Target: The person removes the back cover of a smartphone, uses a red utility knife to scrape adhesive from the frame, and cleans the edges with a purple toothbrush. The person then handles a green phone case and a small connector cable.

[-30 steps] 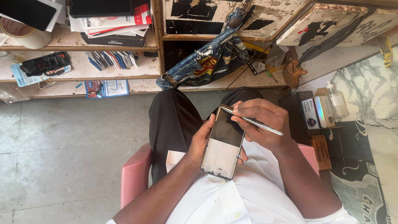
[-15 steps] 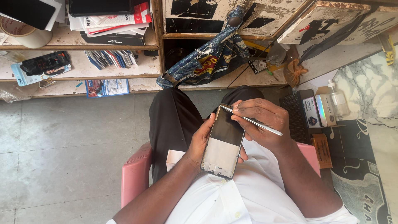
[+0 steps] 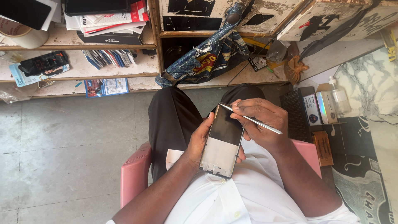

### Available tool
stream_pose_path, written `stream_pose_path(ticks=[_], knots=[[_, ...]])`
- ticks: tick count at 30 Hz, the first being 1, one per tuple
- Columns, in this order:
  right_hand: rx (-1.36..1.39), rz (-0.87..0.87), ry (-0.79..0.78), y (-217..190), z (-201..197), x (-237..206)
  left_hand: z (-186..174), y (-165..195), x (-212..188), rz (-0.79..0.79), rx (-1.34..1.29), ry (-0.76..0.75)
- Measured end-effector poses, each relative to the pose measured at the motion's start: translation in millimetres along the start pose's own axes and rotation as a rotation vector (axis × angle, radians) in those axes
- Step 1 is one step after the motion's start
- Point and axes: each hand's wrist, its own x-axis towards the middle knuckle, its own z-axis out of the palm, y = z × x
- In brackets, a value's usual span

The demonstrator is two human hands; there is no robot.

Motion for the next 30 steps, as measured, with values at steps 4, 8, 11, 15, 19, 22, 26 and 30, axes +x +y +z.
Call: stream_pose_path(ticks=[4, 8, 11, 15, 19, 22, 26, 30], knots=[[-0.036, -0.049, 0.008, 6.6, 1.6, -3.8, -6.5, -3.3, 2.2, 0.001, -0.023, -0.018], [0.069, 0.0, 0.01, 12.2, 0.4, -5.0, -10.7, -1.9, 3.4, -0.039, -0.07, -0.037], [0.119, 0.021, 0.018, 12.8, -0.1, -4.1, -11.0, -1.1, 2.3, -0.042, -0.076, -0.052], [0.103, 0.006, 0.009, 8.7, -1.1, -2.6, -8.5, -0.3, -1.9, -0.056, -0.058, 0.016], [0.087, 0.046, 0.009, 3.1, -2.8, -3.0, -1.1, 0.5, -5.7, -0.064, -0.061, 0.019], [0.159, 0.041, 0.051, 1.5, -9.9, 0.2, 7.3, 2.8, -7.0, -0.04, -0.056, -0.01], [0.349, 0.171, 0.204, 15.7, -40.0, 37.1, 18.9, 10.3, -8.5, 0.039, -0.071, -0.122], [-0.377, 0.352, 0.143, 50.8, -95.8, 117.0, 28.9, 15.9, -9.2, 0.063, -0.041, -0.103]])
